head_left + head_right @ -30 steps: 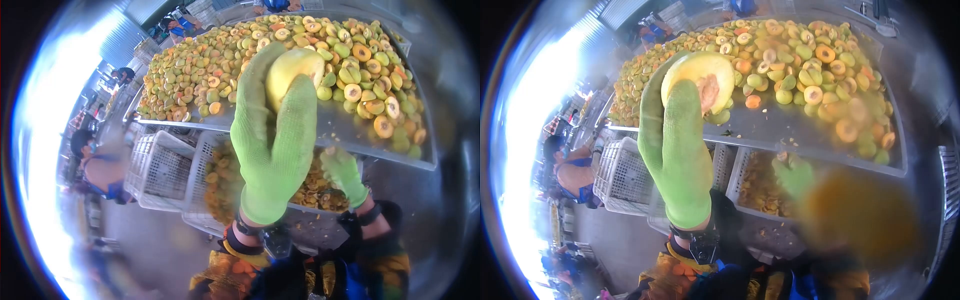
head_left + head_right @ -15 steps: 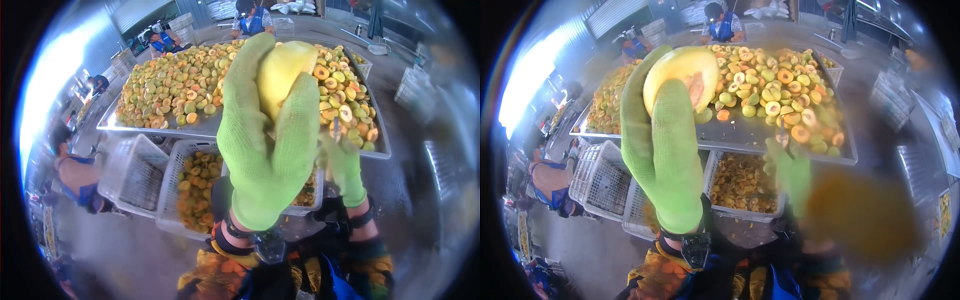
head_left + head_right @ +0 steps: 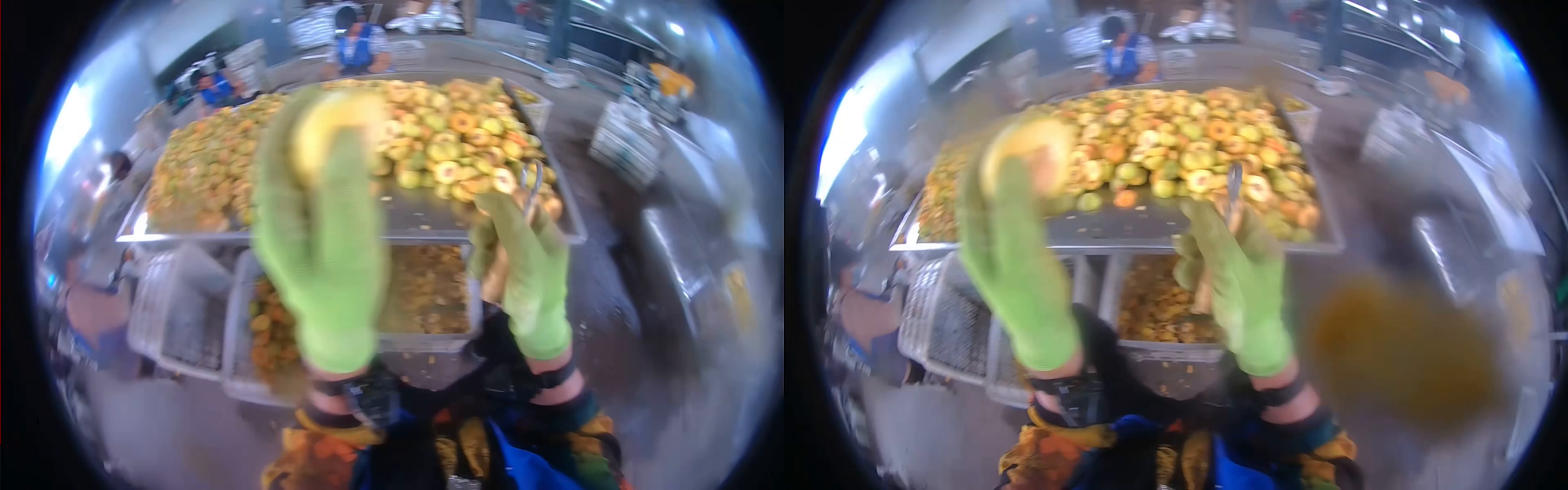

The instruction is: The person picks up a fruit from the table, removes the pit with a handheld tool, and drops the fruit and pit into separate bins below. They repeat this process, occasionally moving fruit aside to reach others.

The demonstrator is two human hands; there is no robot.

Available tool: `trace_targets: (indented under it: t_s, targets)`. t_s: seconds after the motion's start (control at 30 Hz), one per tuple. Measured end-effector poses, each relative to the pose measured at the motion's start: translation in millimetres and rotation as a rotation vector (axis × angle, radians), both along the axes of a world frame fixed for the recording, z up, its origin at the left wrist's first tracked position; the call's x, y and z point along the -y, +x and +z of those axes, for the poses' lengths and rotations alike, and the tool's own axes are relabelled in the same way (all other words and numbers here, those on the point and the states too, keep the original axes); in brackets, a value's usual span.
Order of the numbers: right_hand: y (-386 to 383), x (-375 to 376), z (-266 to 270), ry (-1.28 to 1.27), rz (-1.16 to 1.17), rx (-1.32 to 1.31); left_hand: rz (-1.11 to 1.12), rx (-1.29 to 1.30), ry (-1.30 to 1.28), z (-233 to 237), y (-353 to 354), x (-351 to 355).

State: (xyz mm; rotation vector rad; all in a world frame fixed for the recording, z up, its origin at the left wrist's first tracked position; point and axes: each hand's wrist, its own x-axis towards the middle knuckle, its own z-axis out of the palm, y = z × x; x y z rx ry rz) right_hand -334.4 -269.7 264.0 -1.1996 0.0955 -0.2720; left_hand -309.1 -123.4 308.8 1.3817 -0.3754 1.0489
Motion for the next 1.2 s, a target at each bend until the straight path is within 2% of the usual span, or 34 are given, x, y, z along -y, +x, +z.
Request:
trace_targets:
  t_s: [0.03,0.07,0.1,0.17,0.2,0.27,0.37,0.4,0.43,0.5,0.53,0.57,0.73,0.77,0.83,0.87,1.03,1.2]
  targets:
    - [-2.4,7.3,6.0,0.089,-0.016,0.077,-0.081,0.024,-0.106,-2.8,2.6,-0.7]
    - [-4.2,20.0,10.1,0.136,-0.011,0.197,0.034,0.057,-0.051,-4.8,6.8,-1.3]
    - [-6.1,30.3,16.1,0.108,-0.050,0.197,0.025,-0.040,-0.051,-0.3,-0.4,-0.7]
    - [-9.6,45.0,34.0,0.463,-0.071,0.556,0.242,0.176,0.169,-27.0,21.0,-9.5]
    - [-16.8,49.2,45.4,0.407,-0.050,0.698,0.220,0.189,0.141,-25.0,17.4,-3.4]
    - [-25.5,55.9,60.4,0.280,0.017,0.958,-0.068,-0.084,-0.091,-15.4,4.2,2.1]
    - [-36.6,67.0,64.1,0.372,0.062,0.997,-0.083,-0.149,-0.125,-10.5,-1.7,8.2]
    - [-39.4,66.6,66.2,0.366,-0.059,0.983,-0.090,-0.135,-0.114,-12.9,-1.7,7.0]
    - [-42.9,65.4,67.2,0.368,-0.065,0.975,-0.091,-0.145,-0.110,-14.9,-2.1,5.9]
    - [-47.2,64.9,67.6,0.155,-0.536,0.776,-0.071,-0.153,-0.074,-17.4,-2.5,4.2]
    - [-49.7,72.7,65.4,0.343,-0.106,0.936,-0.074,-0.158,-0.065,-19.6,-1.5,3.0]
    - [-48.0,75.0,63.1,0.349,-0.117,0.935,-0.086,-0.132,-0.060,-23.3,0.3,2.1]
    - [-36.3,86.8,65.7,0.456,0.557,1.133,-0.137,-0.115,-0.085,-29.8,2.5,1.4]
    - [-39.7,87.1,67.8,0.455,0.554,1.134,-0.143,-0.117,-0.090,-30.0,2.7,1.7]
    - [-48.7,85.2,73.3,0.312,0.385,0.921,-0.148,-0.121,-0.095,-32.1,3.4,1.4]
    - [-49.1,83.3,72.6,0.312,0.385,0.921,-0.147,-0.125,-0.105,-33.5,4.1,1.2]
    - [-49.2,71.0,66.0,0.425,-0.017,1.041,-0.158,-0.145,-0.082,-34.6,2.5,-1.4]
    - [-49.3,80.4,68.0,0.476,-0.025,0.976,-0.182,-0.173,-0.135,-36.8,3.2,-0.1]
